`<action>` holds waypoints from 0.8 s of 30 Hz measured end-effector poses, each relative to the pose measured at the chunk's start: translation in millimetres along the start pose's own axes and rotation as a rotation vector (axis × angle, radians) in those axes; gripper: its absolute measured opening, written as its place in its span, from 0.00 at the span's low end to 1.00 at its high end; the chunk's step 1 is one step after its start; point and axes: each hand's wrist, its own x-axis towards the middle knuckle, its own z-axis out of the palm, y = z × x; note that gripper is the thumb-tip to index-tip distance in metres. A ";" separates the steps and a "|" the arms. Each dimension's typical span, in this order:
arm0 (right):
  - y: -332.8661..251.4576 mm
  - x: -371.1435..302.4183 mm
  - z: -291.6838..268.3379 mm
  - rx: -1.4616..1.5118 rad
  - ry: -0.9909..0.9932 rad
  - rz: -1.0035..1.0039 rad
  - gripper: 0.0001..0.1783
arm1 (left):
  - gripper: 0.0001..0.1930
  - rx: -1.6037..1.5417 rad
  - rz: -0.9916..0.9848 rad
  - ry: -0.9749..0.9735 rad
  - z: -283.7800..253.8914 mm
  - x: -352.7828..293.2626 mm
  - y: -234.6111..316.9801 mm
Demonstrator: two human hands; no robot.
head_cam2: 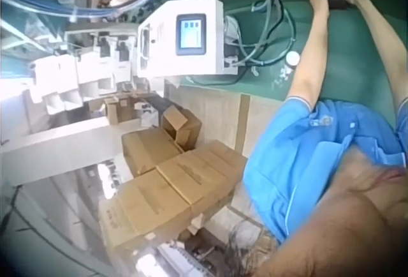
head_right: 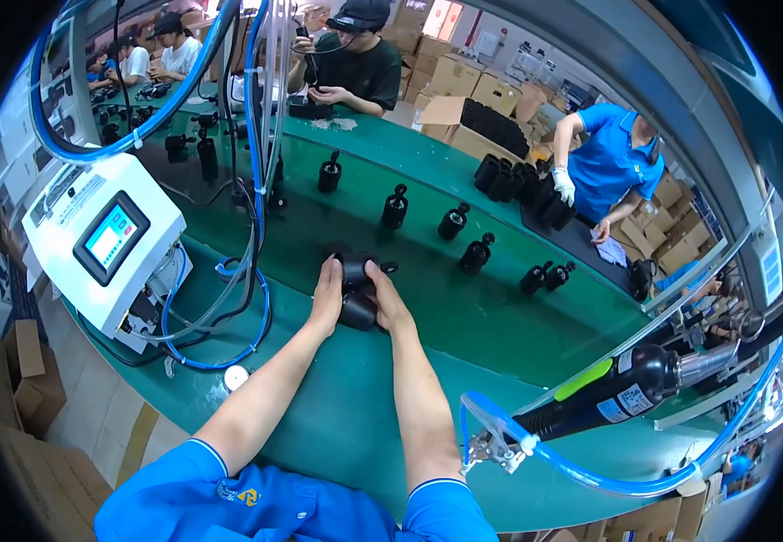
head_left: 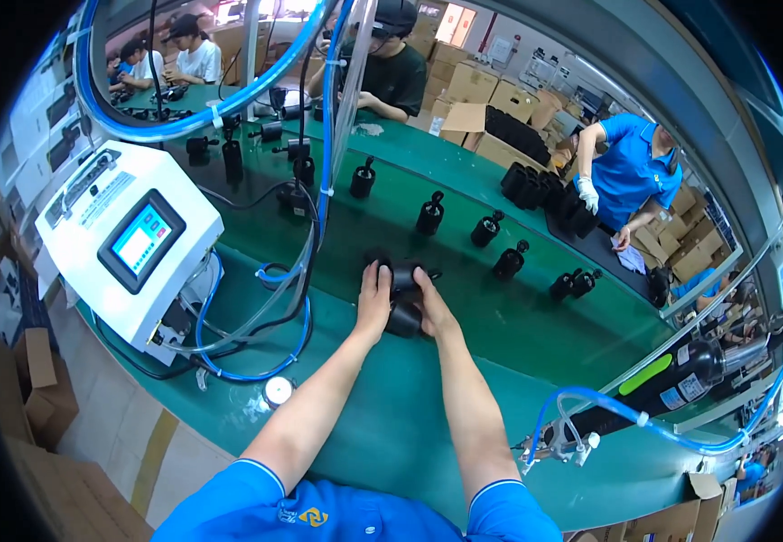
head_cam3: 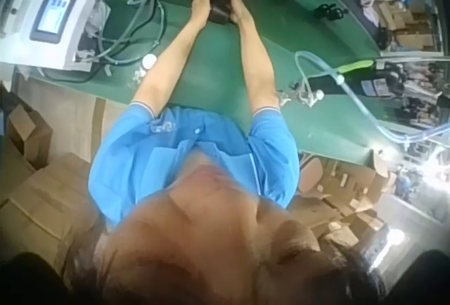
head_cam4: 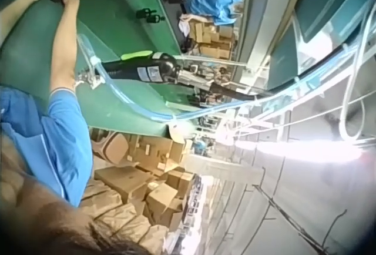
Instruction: Assemble electronic circuit boards into plastic housings using a pneumatic screwdriver.
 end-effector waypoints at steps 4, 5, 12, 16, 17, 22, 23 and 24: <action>1.4 -38.2 38.2 0.036 0.078 -0.164 0.28 | 0.30 -0.345 -0.169 -0.171 -14.0 -4.1 -0.8; 0.2 -54.6 51.0 0.092 0.085 -0.194 0.28 | 0.30 -0.314 -0.168 -0.239 -26.5 -9.8 13.6; 62.9 -107.6 83.2 0.253 0.083 -0.312 0.26 | 0.28 -0.163 -0.267 -0.316 -91.0 -41.5 14.7; 79.4 -137.6 67.8 0.348 0.065 -0.349 0.26 | 0.23 -0.094 -0.005 -0.028 -110.2 -68.6 20.2; 79.8 -146.4 60.6 0.376 0.059 -0.370 0.26 | 0.22 -0.073 0.090 0.067 -113.9 -75.8 23.0; 77.5 -198.4 16.7 0.217 0.080 -0.228 0.25 | 0.17 0.609 0.608 -0.145 -119.6 -118.4 -4.1; 80.2 -208.0 16.3 0.197 0.018 -0.163 0.26 | 0.16 0.628 0.630 -0.197 -121.2 -120.8 -2.9; 81.2 -214.1 17.5 0.179 -0.046 -0.098 0.28 | 0.15 0.647 0.652 -0.250 -122.4 -116.0 0.2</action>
